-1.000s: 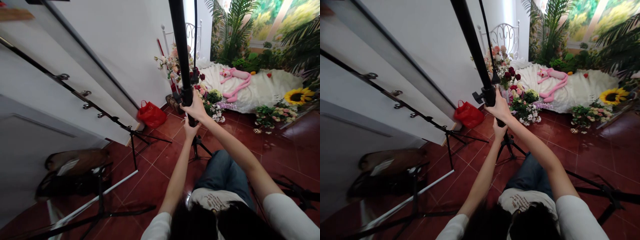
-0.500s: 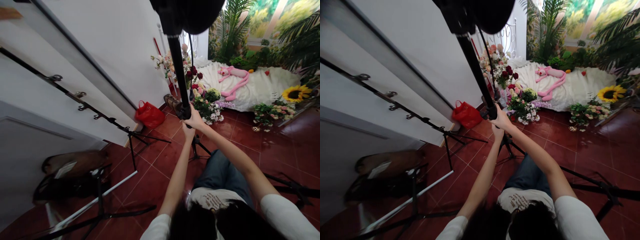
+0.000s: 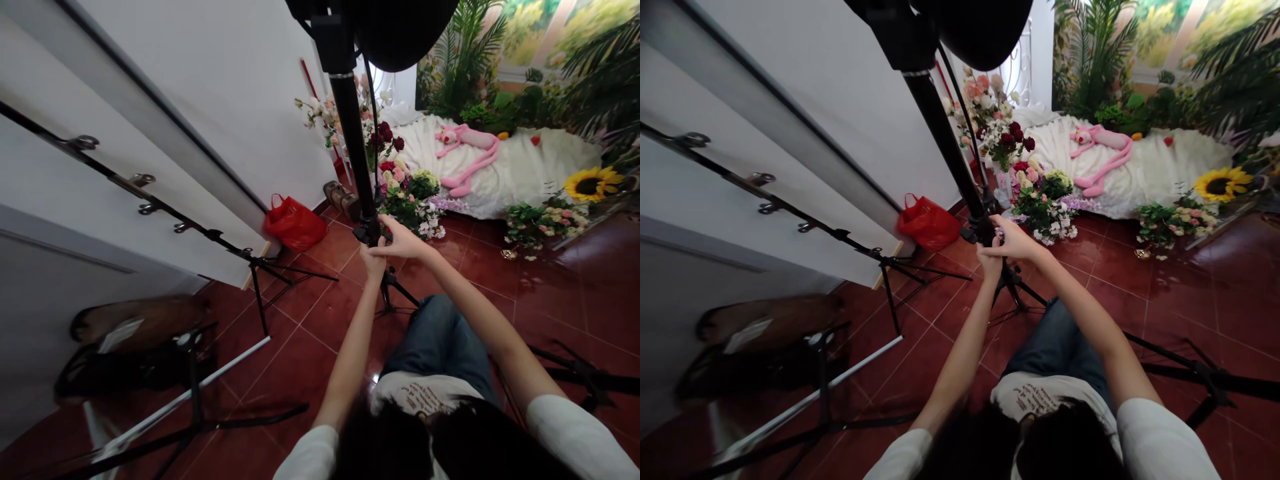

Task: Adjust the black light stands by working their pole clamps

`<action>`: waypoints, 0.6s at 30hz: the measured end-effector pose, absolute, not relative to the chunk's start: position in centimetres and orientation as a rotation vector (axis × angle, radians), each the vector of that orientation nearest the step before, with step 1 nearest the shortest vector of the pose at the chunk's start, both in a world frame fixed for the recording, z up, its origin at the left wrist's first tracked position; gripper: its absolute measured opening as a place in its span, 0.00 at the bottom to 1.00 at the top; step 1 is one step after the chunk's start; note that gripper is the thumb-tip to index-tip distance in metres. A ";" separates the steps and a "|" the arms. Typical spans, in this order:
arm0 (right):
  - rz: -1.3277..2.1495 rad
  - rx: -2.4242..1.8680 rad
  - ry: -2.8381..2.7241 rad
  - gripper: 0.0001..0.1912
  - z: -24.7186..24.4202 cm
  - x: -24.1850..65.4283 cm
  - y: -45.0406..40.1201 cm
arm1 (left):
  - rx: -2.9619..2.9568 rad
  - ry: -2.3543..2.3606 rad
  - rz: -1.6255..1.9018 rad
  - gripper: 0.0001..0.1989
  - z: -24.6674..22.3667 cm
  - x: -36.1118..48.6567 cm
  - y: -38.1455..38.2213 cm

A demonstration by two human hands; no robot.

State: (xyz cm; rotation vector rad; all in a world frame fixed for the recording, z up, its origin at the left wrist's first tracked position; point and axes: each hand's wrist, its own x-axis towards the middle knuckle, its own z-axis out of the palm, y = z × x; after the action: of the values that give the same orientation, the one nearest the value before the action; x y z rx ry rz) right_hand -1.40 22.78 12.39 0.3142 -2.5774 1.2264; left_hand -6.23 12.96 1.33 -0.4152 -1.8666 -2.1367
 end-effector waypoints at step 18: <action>1.296 0.260 -2.547 0.23 4.4 -2.4 26.1 | -0.426 -2.026 -1.916 0.37 -0.1 -7.4 12.2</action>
State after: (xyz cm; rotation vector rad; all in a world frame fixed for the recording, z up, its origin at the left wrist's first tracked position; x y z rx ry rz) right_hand -2.40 26.12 4.36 0.2603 -2.5473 1.2963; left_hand -7.44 12.20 -0.09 -0.4265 -2.0259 -1.9164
